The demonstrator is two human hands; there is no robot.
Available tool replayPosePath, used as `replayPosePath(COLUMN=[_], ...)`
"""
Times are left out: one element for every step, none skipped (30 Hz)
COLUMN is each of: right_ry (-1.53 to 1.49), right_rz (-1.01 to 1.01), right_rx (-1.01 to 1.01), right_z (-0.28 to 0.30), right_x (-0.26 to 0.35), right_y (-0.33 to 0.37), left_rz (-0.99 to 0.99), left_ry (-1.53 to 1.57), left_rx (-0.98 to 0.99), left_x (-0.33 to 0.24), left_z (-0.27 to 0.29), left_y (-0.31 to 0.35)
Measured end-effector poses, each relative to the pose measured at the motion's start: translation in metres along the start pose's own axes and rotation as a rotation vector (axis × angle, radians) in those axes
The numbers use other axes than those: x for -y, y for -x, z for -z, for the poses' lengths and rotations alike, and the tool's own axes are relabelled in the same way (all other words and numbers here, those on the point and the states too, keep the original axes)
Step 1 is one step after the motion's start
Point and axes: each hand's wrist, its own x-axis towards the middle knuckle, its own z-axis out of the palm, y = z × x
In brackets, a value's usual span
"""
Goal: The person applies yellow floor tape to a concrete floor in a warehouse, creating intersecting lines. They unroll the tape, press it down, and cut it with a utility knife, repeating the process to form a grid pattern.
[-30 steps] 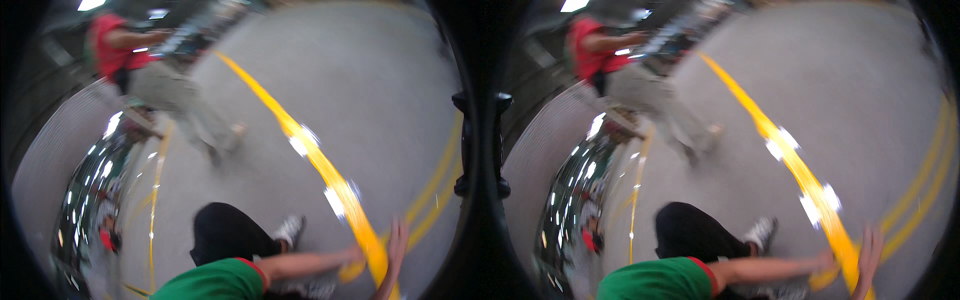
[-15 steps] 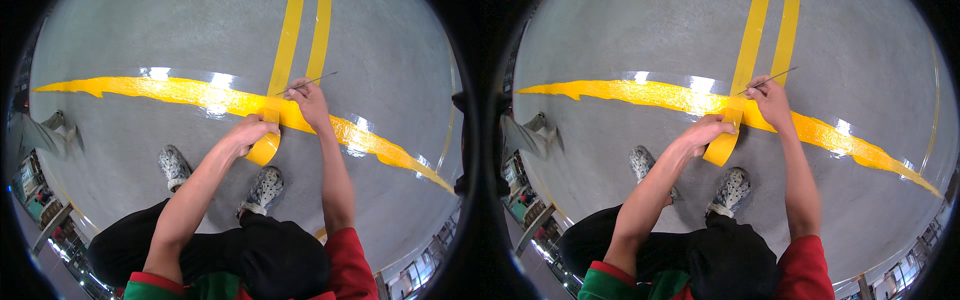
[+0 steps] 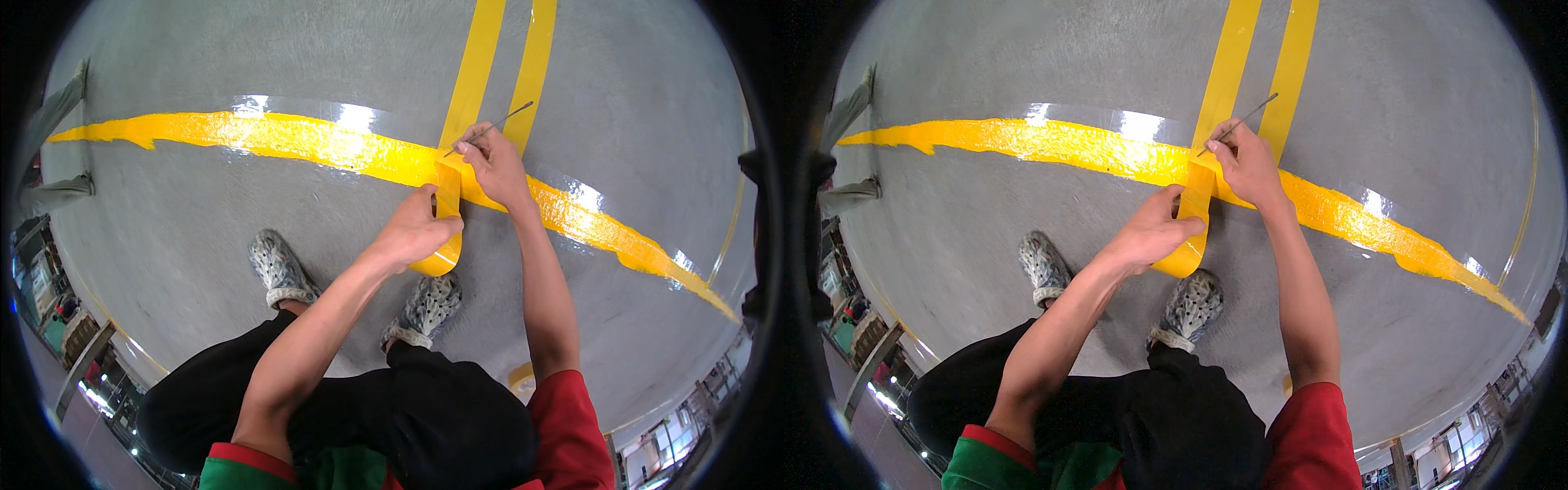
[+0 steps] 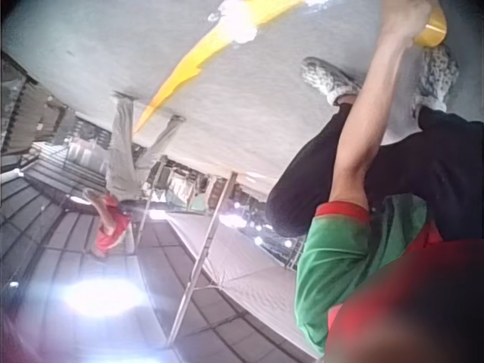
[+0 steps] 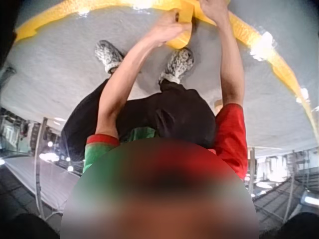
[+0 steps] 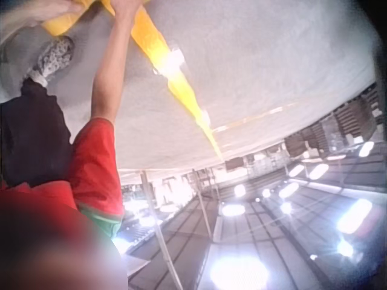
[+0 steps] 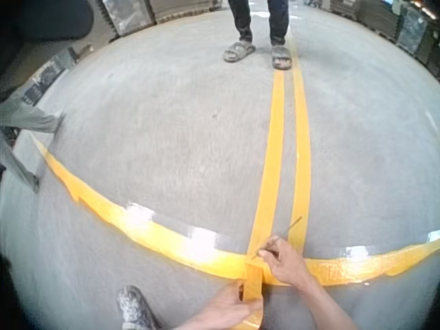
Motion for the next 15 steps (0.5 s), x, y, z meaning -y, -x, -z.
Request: replayPosePath(right_ry=[-0.003,-0.017,0.017,0.039,0.061,0.043,0.025,-0.002,0.033,0.059,0.075,0.084,0.083,0.074,0.076], right_rz=[0.006,0.016,0.009,0.004,0.0,0.005,0.01,-0.001,0.006,-0.003,0.001,0.003,0.015,0.024,0.013], right_rx=[0.002,0.002,0.007,0.012,0.016,0.011,0.006,0.006,0.012,0.021,0.021,0.023,0.015,0.013,0.004], right_z=[0.0,0.0,0.001,0.001,0.001,0.002,0.002,0.002,0.002,0.002,0.002,0.001,0.001,0.0,0.0], right_x=[0.0,0.0,0.001,0.002,0.003,0.004,0.005,0.006,0.007,0.008,0.009,0.009,0.01,0.01,0.01], right_y=[0.0,-0.001,-0.001,-0.002,-0.002,-0.002,-0.003,-0.003,-0.004,-0.004,-0.004,-0.004,-0.004,-0.004,-0.003], left_rz=[-0.002,0.005,0.011,0.001,-0.009,-0.013,-0.005,0.009,0.009,0.035,0.048,0.063,0.093,0.127,0.161], left_ry=[0.002,0.018,0.034,0.029,0.025,0.029,0.005,-0.011,-0.007,-0.022,-0.019,0.001,0.069,0.154,0.257], left_rx=[-0.005,-0.01,-0.017,0.001,0.019,0.039,0.037,0.036,0.037,0.016,-0.003,-0.023,-0.041,-0.059,-0.063], left_x=[-0.001,-0.002,-0.003,-0.004,-0.005,-0.006,-0.006,-0.006,-0.006,-0.005,-0.003,0.0,0.003,0.006,0.01], left_z=[0.001,0.002,0.003,0.004,0.005,0.006,0.006,0.006,0.006,0.005,0.005,0.004,0.003,0.002,0.002], left_y=[0.002,0.004,0.006,0.008,0.01,0.012,0.012,0.012,0.011,0.01,0.008,0.007,0.005,0.003,0.002])
